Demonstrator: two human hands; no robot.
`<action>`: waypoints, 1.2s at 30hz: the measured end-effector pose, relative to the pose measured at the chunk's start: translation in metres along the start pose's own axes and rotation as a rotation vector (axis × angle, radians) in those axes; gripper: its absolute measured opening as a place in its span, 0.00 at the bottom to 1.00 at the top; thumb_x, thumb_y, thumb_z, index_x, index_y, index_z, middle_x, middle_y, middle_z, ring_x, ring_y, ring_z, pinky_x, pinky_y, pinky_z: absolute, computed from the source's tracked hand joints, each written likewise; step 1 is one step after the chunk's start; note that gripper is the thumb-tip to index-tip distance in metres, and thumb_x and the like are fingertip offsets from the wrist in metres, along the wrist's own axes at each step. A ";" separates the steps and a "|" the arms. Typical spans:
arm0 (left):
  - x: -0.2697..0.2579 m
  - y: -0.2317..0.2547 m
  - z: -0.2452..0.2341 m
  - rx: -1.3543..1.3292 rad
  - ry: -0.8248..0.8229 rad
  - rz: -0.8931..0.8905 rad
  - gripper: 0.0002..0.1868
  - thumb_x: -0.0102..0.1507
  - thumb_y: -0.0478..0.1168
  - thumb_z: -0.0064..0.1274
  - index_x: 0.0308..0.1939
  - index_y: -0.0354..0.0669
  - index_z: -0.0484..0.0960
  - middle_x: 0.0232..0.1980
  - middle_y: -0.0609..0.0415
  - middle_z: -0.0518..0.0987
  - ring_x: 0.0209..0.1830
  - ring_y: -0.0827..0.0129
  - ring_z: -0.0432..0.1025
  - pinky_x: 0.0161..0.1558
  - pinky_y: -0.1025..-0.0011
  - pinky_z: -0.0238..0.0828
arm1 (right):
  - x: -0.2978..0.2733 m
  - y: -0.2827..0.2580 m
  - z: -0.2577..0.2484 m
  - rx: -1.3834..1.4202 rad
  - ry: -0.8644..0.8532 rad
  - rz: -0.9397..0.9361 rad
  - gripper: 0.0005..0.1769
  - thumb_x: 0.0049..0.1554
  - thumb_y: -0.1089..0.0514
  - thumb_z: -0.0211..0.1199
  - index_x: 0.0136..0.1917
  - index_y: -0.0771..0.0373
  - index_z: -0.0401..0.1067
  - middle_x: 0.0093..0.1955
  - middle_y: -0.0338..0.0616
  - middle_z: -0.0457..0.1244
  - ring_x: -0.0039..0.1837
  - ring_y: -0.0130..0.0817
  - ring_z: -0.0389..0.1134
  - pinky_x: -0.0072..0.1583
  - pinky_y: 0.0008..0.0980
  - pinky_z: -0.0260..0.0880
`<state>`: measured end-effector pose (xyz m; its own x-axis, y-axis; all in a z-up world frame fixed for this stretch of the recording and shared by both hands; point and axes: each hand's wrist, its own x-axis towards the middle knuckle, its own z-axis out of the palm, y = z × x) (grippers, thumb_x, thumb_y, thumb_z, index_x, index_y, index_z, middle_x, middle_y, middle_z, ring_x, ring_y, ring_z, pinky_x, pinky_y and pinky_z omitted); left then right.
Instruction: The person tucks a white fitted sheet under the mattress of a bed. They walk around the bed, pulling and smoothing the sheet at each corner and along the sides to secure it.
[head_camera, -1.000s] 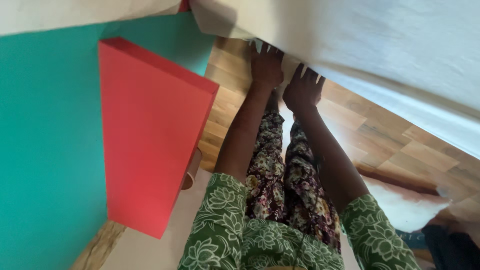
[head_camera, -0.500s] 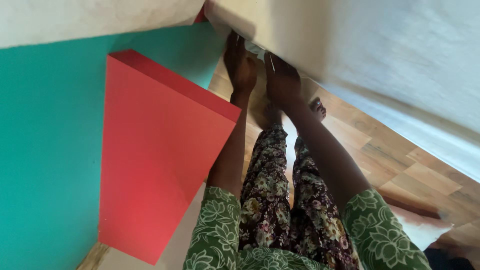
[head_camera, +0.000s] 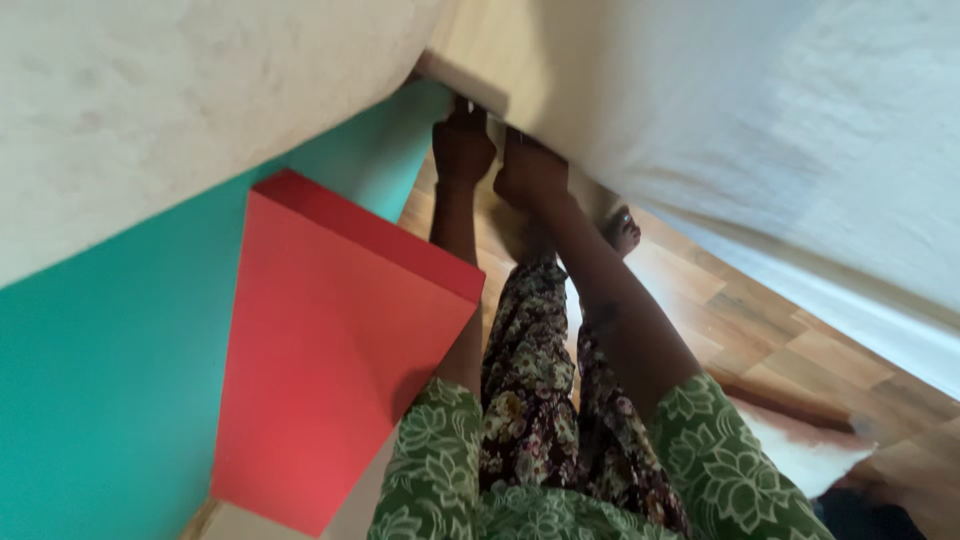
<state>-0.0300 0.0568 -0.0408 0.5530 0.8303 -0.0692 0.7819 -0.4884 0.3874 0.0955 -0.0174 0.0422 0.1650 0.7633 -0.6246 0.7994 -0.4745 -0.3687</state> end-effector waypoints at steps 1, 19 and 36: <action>-0.001 0.003 -0.006 0.011 0.013 -0.022 0.30 0.53 0.34 0.51 0.61 0.38 0.78 0.69 0.35 0.70 0.49 0.44 0.77 0.40 0.49 0.73 | 0.009 -0.002 -0.002 0.043 -0.156 0.076 0.46 0.54 0.56 0.57 0.84 0.65 0.52 0.71 0.64 0.63 0.72 0.59 0.65 0.71 0.55 0.65; 0.041 0.032 -0.006 0.230 -0.130 -0.527 0.38 0.59 0.43 0.50 0.73 0.38 0.63 0.74 0.41 0.66 0.50 0.51 0.75 0.49 0.47 0.68 | 0.000 0.021 0.004 0.089 -0.068 -0.128 0.47 0.50 0.59 0.60 0.81 0.67 0.53 0.74 0.67 0.59 0.74 0.61 0.60 0.72 0.54 0.61; -0.112 0.100 0.016 -0.048 -0.279 0.357 0.37 0.66 0.46 0.54 0.77 0.40 0.61 0.76 0.38 0.62 0.77 0.47 0.56 0.69 0.37 0.52 | -0.201 0.186 0.062 0.056 0.597 0.246 0.35 0.58 0.57 0.59 0.76 0.69 0.61 0.74 0.64 0.56 0.76 0.59 0.56 0.75 0.58 0.51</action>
<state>-0.0086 -0.0894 -0.0092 0.8472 0.5047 -0.1656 0.5172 -0.7126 0.4741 0.1757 -0.2860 0.0565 0.6454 0.7342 -0.2109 0.6685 -0.6764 -0.3091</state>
